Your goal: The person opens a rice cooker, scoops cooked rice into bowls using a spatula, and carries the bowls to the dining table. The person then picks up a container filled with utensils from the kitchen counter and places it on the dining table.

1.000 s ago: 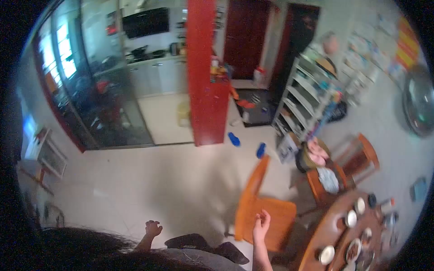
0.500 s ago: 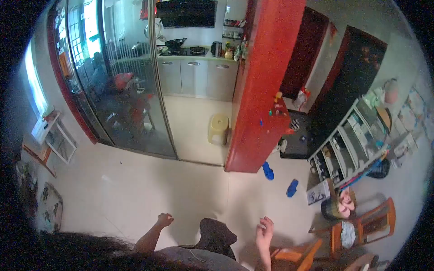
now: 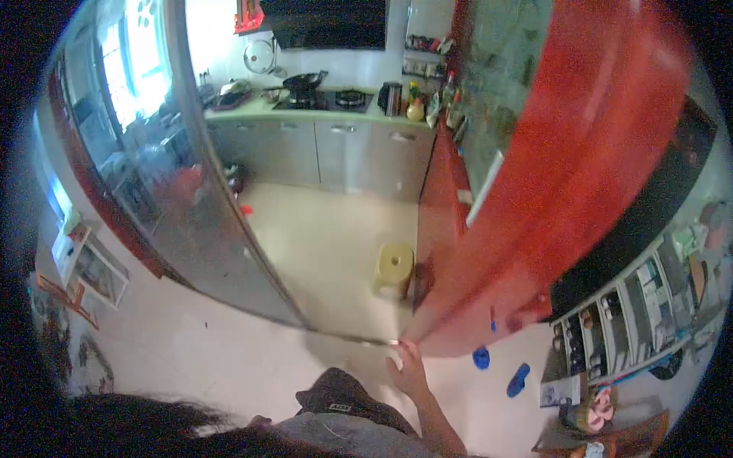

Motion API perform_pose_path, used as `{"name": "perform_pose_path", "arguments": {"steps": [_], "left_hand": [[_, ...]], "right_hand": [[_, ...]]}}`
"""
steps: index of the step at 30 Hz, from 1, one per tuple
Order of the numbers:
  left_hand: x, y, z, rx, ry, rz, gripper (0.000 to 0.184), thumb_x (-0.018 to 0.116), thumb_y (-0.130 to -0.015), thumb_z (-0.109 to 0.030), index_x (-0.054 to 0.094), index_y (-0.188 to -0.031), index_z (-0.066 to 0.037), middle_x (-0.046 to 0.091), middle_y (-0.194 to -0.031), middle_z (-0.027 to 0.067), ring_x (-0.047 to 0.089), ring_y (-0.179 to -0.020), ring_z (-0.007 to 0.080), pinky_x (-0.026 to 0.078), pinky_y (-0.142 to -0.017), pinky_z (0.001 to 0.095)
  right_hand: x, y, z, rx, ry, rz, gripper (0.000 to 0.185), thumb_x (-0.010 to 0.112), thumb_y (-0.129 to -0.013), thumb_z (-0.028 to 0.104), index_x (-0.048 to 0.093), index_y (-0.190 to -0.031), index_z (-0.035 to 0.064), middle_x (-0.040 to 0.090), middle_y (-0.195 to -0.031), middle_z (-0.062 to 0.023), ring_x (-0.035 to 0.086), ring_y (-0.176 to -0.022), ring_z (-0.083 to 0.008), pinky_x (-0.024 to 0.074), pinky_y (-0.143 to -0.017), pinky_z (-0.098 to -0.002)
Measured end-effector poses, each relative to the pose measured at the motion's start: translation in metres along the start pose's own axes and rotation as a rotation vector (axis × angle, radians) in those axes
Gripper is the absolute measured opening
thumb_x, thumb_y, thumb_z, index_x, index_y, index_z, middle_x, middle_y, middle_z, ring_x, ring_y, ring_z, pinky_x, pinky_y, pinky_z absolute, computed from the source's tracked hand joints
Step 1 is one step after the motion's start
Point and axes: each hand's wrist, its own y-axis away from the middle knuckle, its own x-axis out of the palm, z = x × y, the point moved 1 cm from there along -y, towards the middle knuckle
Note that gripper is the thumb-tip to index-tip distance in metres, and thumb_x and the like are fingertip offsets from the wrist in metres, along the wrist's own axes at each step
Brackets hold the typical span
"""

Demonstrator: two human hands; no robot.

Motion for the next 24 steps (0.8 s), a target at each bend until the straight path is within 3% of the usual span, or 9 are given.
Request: {"name": "perform_pose_path", "arguments": {"steps": [3, 5, 8, 9, 10, 14, 19, 22, 24], "left_hand": [[-0.048, -0.064, -0.075, -0.022, 0.048, 0.013, 0.037, 0.052, -0.065, -0.034, 0.059, -0.081, -0.002, 0.059, -0.083, 0.0178, 0.057, -0.080, 0.0280, 0.044, -0.069, 0.0339], [-0.108, -0.132, -0.185, 1.004, 0.335, 0.065, 0.024, 0.063, -0.066, -0.024, 0.057, -0.071, -0.001, 0.057, -0.071, 0.0109, 0.055, -0.066, 0.0236, 0.044, -0.058, 0.0357], [-0.210, -0.107, -0.386, 0.660, -0.187, -0.149, 0.035, 0.042, -0.076, -0.033, 0.058, -0.085, -0.004, 0.058, -0.082, 0.0170, 0.054, -0.080, 0.0327, 0.043, -0.073, 0.0374], [-0.209, -0.170, -0.424, 0.872, -0.270, -0.160, 0.034, 0.044, -0.075, -0.032, 0.058, -0.087, -0.003, 0.058, -0.083, 0.0171, 0.054, -0.082, 0.0332, 0.042, -0.074, 0.0369], [-0.268, -0.103, -0.486, 0.613, 0.010, -0.076, 0.034, 0.044, -0.074, -0.030, 0.057, -0.090, -0.003, 0.058, -0.082, 0.0168, 0.054, -0.081, 0.0328, 0.042, -0.075, 0.0377], [-0.348, -0.134, -0.610, 0.700, 0.023, -0.135, 0.034, 0.043, -0.073, -0.030, 0.056, -0.096, -0.008, 0.055, -0.095, 0.0160, 0.051, -0.089, 0.0308, 0.040, -0.079, 0.0367], [-0.411, -0.224, -0.613, 0.625, -0.221, -0.262, 0.037, 0.044, -0.071, -0.034, 0.056, -0.099, -0.012, 0.051, -0.106, 0.0150, 0.048, -0.097, 0.0296, 0.037, -0.084, 0.0383], [-0.417, -0.333, -0.531, 0.284, 0.403, 0.100, 0.033, 0.051, -0.070, -0.030, 0.058, -0.089, -0.004, 0.060, -0.079, 0.0149, 0.057, -0.076, 0.0283, 0.044, -0.067, 0.0356], [-0.454, -0.326, -0.486, 0.311, 0.185, -0.109, 0.027, 0.053, -0.069, -0.026, 0.056, -0.081, -0.002, 0.056, -0.068, 0.0134, 0.053, -0.058, 0.0223, 0.044, -0.054, 0.0338]], "right_hand": [[0.023, -0.067, -0.027, 0.023, 0.099, 0.027, 0.028, 0.056, -0.070, 0.012, 0.051, -0.097, 0.0050, 0.040, -0.109, -0.0177, 0.044, -0.096, -0.0278, 0.0415, -0.076, -0.0312], [0.034, -0.108, -0.034, 0.066, 0.088, -0.001, 0.028, 0.055, -0.070, 0.013, 0.051, -0.097, 0.0046, 0.041, -0.108, -0.0166, 0.044, -0.096, -0.0274, 0.0405, -0.078, -0.0318], [0.042, -0.165, -0.049, 0.092, 0.133, -0.015, 0.028, 0.056, -0.071, 0.013, 0.051, -0.097, 0.0043, 0.040, -0.109, -0.0146, 0.045, -0.095, -0.0253, 0.0424, -0.074, -0.0298], [0.045, -0.187, -0.058, 0.157, 0.109, -0.026, 0.027, 0.056, -0.071, 0.013, 0.051, -0.096, 0.0042, 0.040, -0.109, -0.0141, 0.045, -0.095, -0.0247, 0.0428, -0.073, -0.0292], [0.046, -0.210, -0.060, 0.133, 0.153, -0.031, 0.026, 0.056, -0.071, 0.012, 0.052, -0.095, 0.0038, 0.040, -0.109, -0.0139, 0.045, -0.095, -0.0246, 0.0432, -0.072, -0.0290], [0.076, -0.298, -0.110, 0.267, -0.080, -0.087, 0.030, 0.058, -0.068, 0.015, 0.051, -0.096, 0.0052, 0.042, -0.104, -0.0158, 0.041, -0.099, -0.0315, 0.0335, -0.085, -0.0378], [0.109, -0.455, -0.160, 0.090, 0.162, 0.051, 0.030, 0.058, -0.069, 0.013, 0.051, -0.097, 0.0044, 0.043, -0.103, -0.0141, 0.048, -0.089, -0.0252, 0.0440, -0.070, -0.0298], [0.122, -0.572, -0.176, 0.008, 0.272, 0.147, 0.035, 0.057, -0.069, 0.018, 0.048, -0.100, 0.0055, 0.043, -0.103, -0.0150, 0.046, -0.091, -0.0295, 0.0400, -0.078, -0.0352], [0.131, -0.638, -0.183, 0.025, 0.319, 0.145, 0.036, 0.056, -0.069, 0.019, 0.048, -0.100, 0.0053, 0.044, -0.104, -0.0150, 0.045, -0.094, -0.0309, 0.0380, -0.081, -0.0381]]}}
